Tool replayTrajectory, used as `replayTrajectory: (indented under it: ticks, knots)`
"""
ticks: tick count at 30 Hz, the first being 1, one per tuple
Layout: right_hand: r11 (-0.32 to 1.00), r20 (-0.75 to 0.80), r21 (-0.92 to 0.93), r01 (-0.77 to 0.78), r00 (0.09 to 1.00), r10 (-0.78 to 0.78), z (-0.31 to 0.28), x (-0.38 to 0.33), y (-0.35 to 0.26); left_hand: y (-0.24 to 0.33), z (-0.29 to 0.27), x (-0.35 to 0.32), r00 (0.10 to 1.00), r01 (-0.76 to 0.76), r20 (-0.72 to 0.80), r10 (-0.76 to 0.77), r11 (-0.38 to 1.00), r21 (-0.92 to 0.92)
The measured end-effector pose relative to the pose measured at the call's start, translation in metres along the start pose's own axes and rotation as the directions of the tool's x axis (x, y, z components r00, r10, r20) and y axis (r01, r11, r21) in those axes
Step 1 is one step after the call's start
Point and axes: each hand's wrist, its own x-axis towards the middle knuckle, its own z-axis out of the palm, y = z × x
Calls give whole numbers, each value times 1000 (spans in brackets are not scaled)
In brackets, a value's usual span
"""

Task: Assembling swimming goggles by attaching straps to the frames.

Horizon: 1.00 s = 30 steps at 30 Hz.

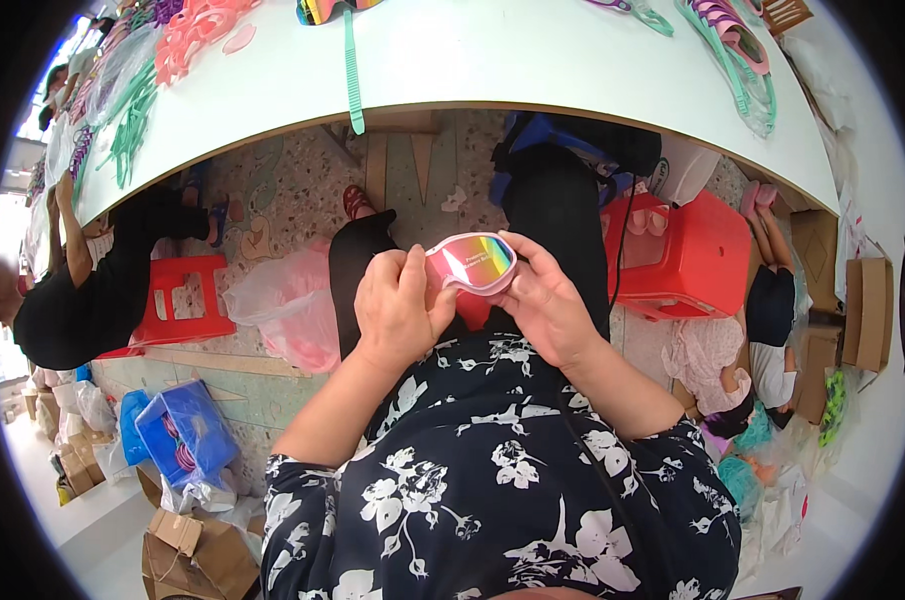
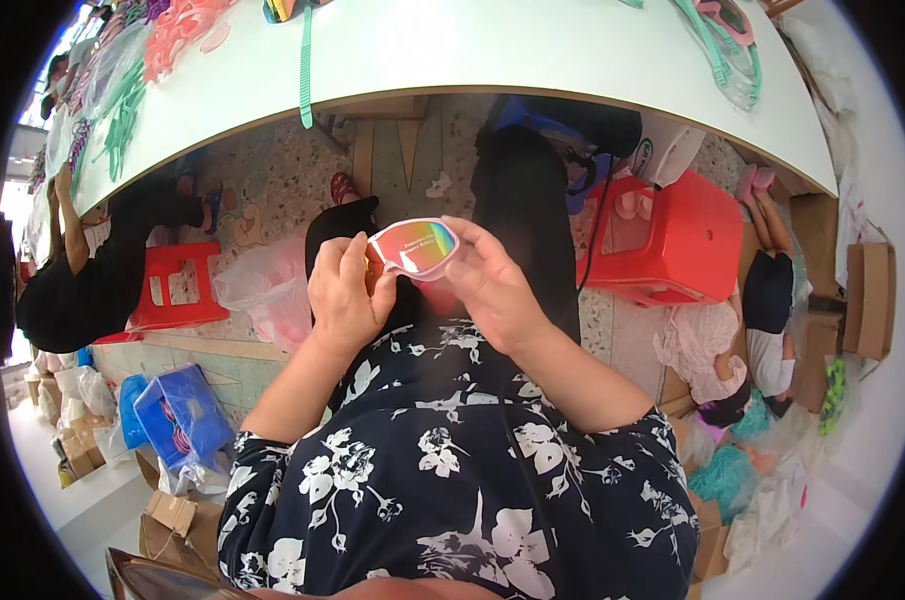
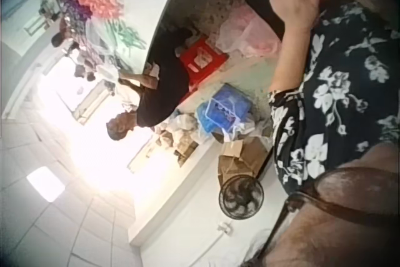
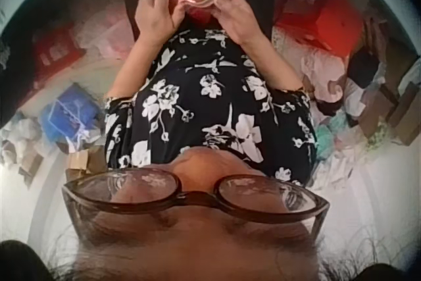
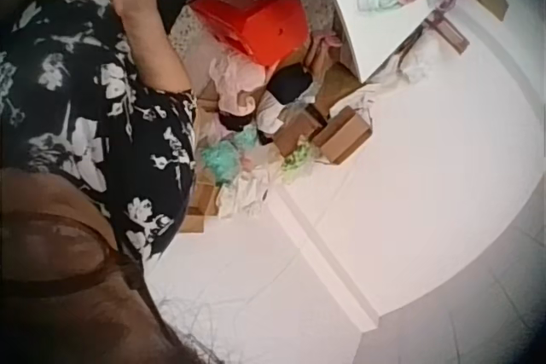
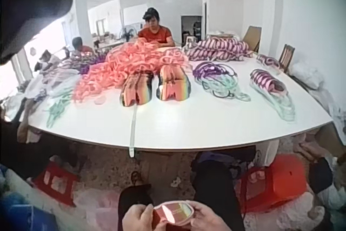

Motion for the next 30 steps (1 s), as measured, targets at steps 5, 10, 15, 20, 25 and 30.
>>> replayTrajectory:
  ticks: [5,10,15,20,25,30]
  knots:
    - [925,47,337,-173,985,168,-18,0,-6,-8,10,-8,1000,9,12,-9,1000,-21]
    - [983,-40,-181,23,999,-31,0,0,8,6,14,-7,992,126,6,-126,992,5]
    - [997,-28,-16,-71,997,70,5,-1,-1,13,16,-2,987,157,-52,-154,985,66]
    - [999,7,-41,-14,1000,14,18,-10,4,18,20,2,978,210,-22,-209,975,72]
    - [995,37,-97,-21,999,25,21,-12,8,15,20,2,976,218,1,-219,970,104]
    - [998,-60,-20,-62,996,61,13,-11,8,12,19,5,969,246,-32,-245,969,39]
